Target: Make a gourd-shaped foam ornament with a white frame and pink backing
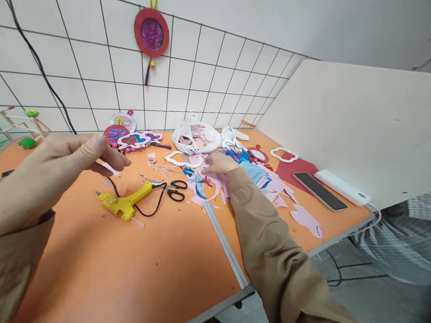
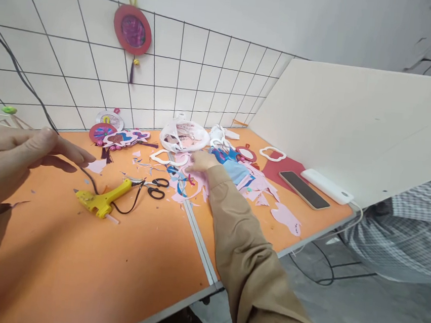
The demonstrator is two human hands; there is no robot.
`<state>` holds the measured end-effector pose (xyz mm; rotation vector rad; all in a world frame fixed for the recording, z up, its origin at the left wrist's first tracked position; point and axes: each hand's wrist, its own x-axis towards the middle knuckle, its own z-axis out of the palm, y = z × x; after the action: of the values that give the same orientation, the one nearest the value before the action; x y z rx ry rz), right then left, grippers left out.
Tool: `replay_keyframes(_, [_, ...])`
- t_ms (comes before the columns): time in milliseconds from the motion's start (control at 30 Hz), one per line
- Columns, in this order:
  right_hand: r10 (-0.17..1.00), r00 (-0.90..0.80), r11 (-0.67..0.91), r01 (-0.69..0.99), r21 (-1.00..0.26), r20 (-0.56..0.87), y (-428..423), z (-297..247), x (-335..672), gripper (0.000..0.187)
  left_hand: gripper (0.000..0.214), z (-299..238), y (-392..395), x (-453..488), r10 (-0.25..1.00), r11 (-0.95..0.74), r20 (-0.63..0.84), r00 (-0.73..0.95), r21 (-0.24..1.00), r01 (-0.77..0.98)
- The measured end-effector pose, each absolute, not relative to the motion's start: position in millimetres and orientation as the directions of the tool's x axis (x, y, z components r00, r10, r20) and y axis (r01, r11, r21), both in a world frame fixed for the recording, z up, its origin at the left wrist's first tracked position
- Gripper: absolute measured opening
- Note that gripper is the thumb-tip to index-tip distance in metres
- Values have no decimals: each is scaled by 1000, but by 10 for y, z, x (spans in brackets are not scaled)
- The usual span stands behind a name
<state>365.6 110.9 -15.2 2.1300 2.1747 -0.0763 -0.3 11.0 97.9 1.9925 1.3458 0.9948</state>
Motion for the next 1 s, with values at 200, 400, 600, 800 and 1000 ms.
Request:
replay_keyframes(200, [993, -5, 10, 999, 39, -122, 1112, -169, 3584, 38, 48, 995, 112, -1, 932, -346, 226, 282, 786, 512])
replay_keyframes(400, [987, 23, -19, 999, 26, -158, 1055, -95, 3500, 59, 48, 1076, 48, 118, 935, -339, 209, 287, 764, 549])
replay_keyframes(600, [985, 93, -85, 995, 56, -146, 1006, -110, 3306, 51, 53, 1056, 43, 141, 956, -282, 155, 250, 724, 630])
replay_keyframes(800, [987, 60, -57, 998, 28, -149, 988, -84, 3244, 38, 50, 1014, 95, 93, 924, -354, 165, 344, 711, 608])
replay_keyframes(1000, [974, -105, 67, 979, -193, -199, 973, 194, 3580, 7, 50, 1002, 79, 83, 903, -396, 175, 393, 694, 601])
